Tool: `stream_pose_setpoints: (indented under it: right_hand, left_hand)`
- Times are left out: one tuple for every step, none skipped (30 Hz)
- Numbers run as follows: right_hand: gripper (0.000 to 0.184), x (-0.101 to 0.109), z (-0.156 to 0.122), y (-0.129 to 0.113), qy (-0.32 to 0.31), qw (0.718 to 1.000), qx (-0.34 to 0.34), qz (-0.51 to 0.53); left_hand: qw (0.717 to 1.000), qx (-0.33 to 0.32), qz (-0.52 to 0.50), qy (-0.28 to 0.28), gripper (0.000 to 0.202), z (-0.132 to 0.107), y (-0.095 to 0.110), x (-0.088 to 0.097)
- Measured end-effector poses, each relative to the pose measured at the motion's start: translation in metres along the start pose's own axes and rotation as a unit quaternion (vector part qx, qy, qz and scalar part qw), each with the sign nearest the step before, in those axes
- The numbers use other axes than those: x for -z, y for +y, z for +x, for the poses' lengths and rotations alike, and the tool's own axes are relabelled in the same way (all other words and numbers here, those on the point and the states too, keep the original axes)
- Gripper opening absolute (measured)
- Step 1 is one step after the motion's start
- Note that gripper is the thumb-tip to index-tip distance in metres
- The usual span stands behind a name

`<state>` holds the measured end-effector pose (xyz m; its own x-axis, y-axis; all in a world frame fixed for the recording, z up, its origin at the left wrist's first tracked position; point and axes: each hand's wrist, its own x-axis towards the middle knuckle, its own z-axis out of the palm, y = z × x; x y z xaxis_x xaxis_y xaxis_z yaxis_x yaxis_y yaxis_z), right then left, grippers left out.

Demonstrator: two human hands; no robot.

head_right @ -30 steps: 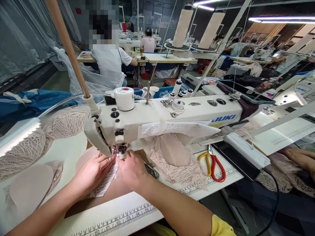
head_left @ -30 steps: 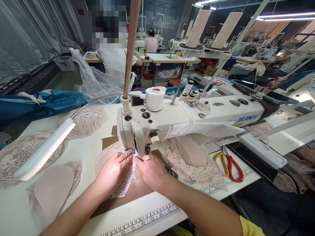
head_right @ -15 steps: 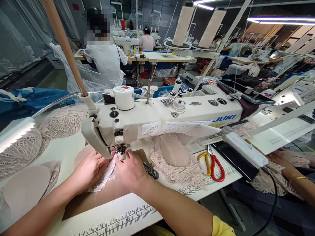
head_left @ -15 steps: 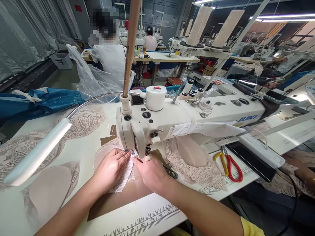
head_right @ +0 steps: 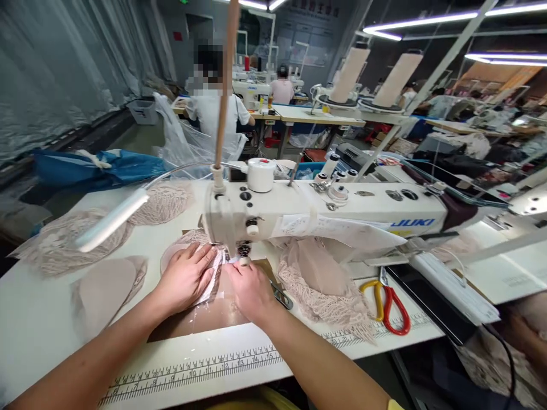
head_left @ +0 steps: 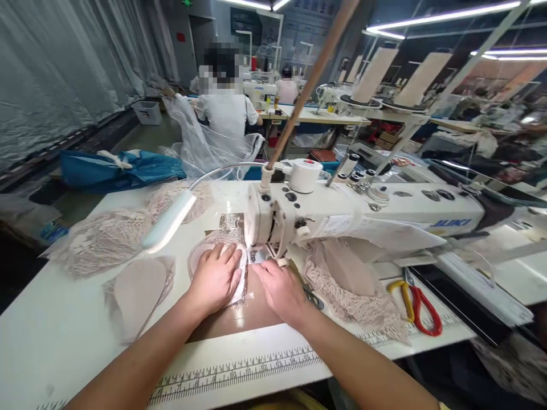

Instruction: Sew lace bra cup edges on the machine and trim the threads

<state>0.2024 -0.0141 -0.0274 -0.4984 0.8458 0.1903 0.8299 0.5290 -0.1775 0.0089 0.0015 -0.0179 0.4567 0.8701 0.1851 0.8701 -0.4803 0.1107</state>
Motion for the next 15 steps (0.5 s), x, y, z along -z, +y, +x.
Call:
stream_pose_setpoints:
  right_hand:
    - [0.042,-0.001,-0.001,0.000,0.002,1.000,0.000,-0.001]
    - [0.042,-0.002,-0.001,0.001,0.005,1.000,0.001,-0.002]
    - [0.042,-0.003,-0.001,0.001,0.007,1.000,0.002,-0.002]
    - [0.041,-0.003,-0.002,0.002,0.011,1.000,0.003,0.000]
    - [0.041,-0.004,-0.002,0.002,0.016,1.000,0.006,0.002]
    - [0.040,-0.004,-0.002,0.002,0.021,1.000,0.008,0.006]
    - [0.039,-0.004,-0.002,0.002,0.026,1.000,0.010,0.011]
    - [0.038,-0.004,-0.002,0.002,0.030,0.999,0.012,0.016]
    - [0.037,-0.003,-0.003,0.001,0.033,0.999,0.015,0.020]
    - [0.036,-0.002,-0.003,0.001,0.033,0.999,0.017,0.024]
    - [0.035,-0.002,-0.002,0.000,0.032,0.999,0.018,0.028]
    - [0.035,-0.001,-0.002,0.000,0.029,0.999,0.017,0.033]
    - [0.034,0.000,-0.002,-0.001,0.026,0.999,0.017,0.039]
    - [0.034,0.002,-0.001,0.000,0.023,0.998,0.017,0.047]
    - [0.034,0.004,-0.001,0.000,0.020,0.998,0.018,0.057]
  left_hand:
    - [1.000,0.011,0.002,0.001,0.039,-0.005,0.000,0.005]
    - [1.000,0.019,0.001,-0.001,0.038,-0.011,-0.002,0.012]
    - [1.000,0.024,-0.006,0.001,0.038,-0.020,-0.005,0.019]
    - [0.999,0.028,-0.015,0.008,0.039,-0.032,-0.010,0.027]
    - [0.999,0.035,-0.025,0.020,0.041,-0.046,-0.016,0.034]
    - [0.998,0.046,-0.033,0.039,0.043,-0.063,-0.024,0.040]
    - [0.996,0.063,-0.029,0.060,0.046,-0.082,-0.034,0.044]
    - [0.994,0.087,-0.023,0.063,0.053,-0.103,-0.044,0.047]
    - [0.991,0.118,-0.019,0.064,0.063,-0.124,-0.055,0.048]
    - [0.987,0.149,-0.018,0.057,0.071,-0.145,-0.066,0.048]
    - [0.982,0.181,-0.021,0.041,0.072,-0.164,-0.077,0.047]
    - [0.978,0.201,-0.041,0.023,0.066,-0.182,-0.085,0.045]
    - [0.973,0.221,-0.067,0.026,0.055,-0.196,-0.092,0.043]
    - [0.966,0.241,-0.091,0.036,0.046,-0.208,-0.097,0.041]
    - [0.958,0.258,-0.116,0.054,0.040,-0.217,-0.099,0.040]
